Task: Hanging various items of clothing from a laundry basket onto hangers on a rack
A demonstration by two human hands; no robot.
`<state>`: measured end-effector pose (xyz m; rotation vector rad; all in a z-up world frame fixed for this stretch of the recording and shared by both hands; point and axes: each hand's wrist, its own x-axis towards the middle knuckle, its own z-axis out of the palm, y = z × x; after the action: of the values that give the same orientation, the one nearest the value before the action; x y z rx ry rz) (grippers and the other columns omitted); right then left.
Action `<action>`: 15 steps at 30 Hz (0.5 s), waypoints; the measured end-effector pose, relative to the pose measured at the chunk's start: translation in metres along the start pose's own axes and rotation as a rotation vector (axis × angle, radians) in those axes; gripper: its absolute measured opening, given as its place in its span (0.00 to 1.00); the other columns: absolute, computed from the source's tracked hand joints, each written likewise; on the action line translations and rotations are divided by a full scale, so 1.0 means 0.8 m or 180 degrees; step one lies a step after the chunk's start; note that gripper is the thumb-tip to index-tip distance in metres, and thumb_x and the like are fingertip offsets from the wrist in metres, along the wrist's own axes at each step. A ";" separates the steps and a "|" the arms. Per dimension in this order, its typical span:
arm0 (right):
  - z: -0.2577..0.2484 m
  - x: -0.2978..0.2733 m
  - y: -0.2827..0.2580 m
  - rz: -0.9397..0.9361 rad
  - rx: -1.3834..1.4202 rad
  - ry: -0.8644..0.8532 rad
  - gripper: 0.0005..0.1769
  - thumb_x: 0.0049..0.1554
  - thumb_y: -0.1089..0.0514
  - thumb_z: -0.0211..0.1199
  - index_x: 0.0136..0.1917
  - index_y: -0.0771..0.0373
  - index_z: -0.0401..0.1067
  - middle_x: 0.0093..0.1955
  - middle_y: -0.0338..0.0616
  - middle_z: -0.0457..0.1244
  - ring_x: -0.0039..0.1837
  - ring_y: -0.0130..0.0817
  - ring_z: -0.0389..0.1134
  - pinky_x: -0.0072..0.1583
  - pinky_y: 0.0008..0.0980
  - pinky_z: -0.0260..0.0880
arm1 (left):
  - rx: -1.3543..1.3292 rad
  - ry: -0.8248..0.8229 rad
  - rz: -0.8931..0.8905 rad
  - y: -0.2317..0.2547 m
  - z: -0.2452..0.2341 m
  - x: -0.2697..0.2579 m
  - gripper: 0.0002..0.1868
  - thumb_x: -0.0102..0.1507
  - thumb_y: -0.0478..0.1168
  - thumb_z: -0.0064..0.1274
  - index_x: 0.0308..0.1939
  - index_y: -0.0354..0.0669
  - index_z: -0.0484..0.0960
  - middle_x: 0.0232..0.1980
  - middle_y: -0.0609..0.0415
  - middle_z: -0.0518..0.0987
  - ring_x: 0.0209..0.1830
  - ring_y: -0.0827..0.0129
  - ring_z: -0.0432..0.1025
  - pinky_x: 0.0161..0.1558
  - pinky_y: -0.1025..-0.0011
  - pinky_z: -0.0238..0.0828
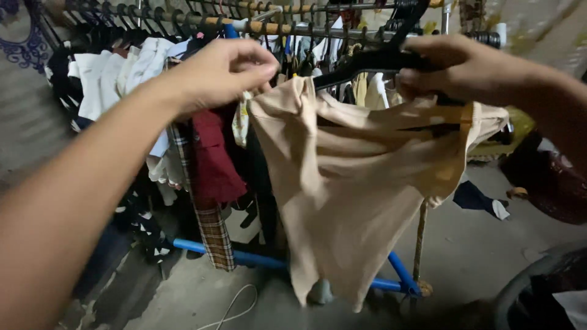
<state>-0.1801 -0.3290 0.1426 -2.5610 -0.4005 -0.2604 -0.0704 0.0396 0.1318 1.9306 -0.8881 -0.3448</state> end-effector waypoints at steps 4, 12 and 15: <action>-0.030 -0.001 0.025 -0.0117 0.0319 -0.0336 0.15 0.70 0.52 0.58 0.57 0.68 0.67 0.49 0.56 0.66 0.51 0.45 0.66 0.57 0.47 0.69 | 0.2577 0.0268 0.2027 -0.039 -0.004 0.039 0.15 0.70 0.42 0.54 0.55 0.35 0.84 0.49 0.49 0.81 0.49 0.63 0.73 0.49 0.66 0.67; -0.046 -0.040 0.009 -0.0027 0.0072 0.0411 0.22 0.65 0.51 0.55 0.69 0.61 0.71 0.63 0.47 0.69 0.64 0.38 0.68 0.65 0.40 0.67 | 0.0889 0.0444 0.0879 -0.043 0.016 0.021 0.13 0.74 0.41 0.51 0.47 0.34 0.84 0.38 0.54 0.78 0.42 0.75 0.68 0.47 0.72 0.67; -0.048 -0.052 0.034 -0.0032 0.0217 0.0815 0.22 0.66 0.52 0.54 0.70 0.61 0.70 0.64 0.46 0.67 0.63 0.37 0.69 0.65 0.39 0.68 | 0.0800 0.0600 0.0956 -0.040 0.011 0.006 0.12 0.71 0.41 0.48 0.51 0.42 0.85 0.45 0.61 0.83 0.46 0.80 0.74 0.53 0.77 0.70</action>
<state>-0.2141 -0.3813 0.1513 -2.4194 -0.3194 -0.5613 -0.0583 0.0399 0.1008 1.9779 -1.1164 0.1306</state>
